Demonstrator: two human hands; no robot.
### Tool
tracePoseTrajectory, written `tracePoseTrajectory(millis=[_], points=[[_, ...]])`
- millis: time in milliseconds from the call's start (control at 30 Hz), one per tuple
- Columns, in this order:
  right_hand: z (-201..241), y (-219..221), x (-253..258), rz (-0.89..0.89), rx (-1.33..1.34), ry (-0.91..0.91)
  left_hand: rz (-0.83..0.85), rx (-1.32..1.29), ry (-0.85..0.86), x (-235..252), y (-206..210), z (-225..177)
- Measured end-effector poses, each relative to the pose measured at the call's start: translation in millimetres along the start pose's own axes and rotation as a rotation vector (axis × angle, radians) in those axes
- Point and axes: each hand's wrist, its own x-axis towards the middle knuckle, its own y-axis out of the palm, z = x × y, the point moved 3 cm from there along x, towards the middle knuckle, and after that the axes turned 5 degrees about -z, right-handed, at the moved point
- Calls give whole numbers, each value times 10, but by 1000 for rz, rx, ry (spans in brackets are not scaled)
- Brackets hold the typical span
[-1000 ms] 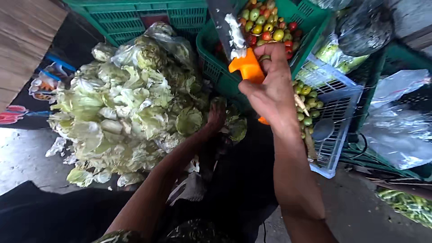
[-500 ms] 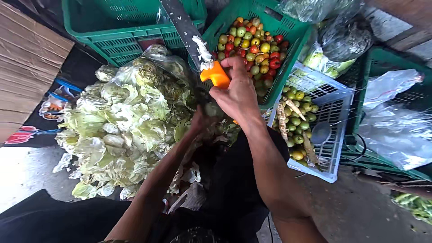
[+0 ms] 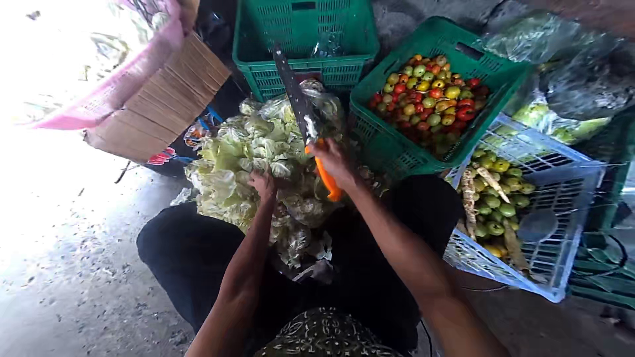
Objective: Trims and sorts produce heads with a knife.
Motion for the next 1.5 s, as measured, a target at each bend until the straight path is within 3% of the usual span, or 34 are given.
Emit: tracePoseTrajectory(millis=[133, 233, 333, 400, 467, 567, 633, 767, 867, 967, 1167, 1300, 1367, 1500], points=[[-671, 466, -1, -33, 73, 31, 58, -23, 192, -346, 14, -95], [-929, 486, 118, -104, -160, 54, 121, 169, 348, -435, 232, -54], [-1064, 572, 257, -136, -341, 54, 54, 278, 410, -200, 301, 99], [-1137, 676, 329, -141, -372, 23, 73, 237, 416, 1, 236, 118], [-1024, 605, 323, -149, -312, 0, 200, 126, 409, 77, 133, -87], [-1054, 652, 344, -86, -249, -12, 478, 131, 258, 164, -149, -239], [-1110, 716, 368, -3, -254, -15, 560, 121, 188, 252, -230, -212], [-1508, 882, 492, 31, -337, -16, 378, 65, 310, 350, -134, -7], [-1450, 819, 307, -19, -348, -9, 306, 91, 440, 155, -60, 9], [-1251, 735, 102, -63, -381, -10, 310, 102, 428, -41, -133, -31], [-1293, 822, 86, 19, -621, -32, 430, -241, 265, 89, -92, 362], [-1461, 972, 180, 84, -709, -46, 477, -166, 272, 73, -112, 397], [-1413, 970, 191, 92, -718, -24, 424, -104, 289, 27, -117, 313], [-1123, 915, 192, -33, -705, -96, 405, -128, 278, 55, -92, 373]])
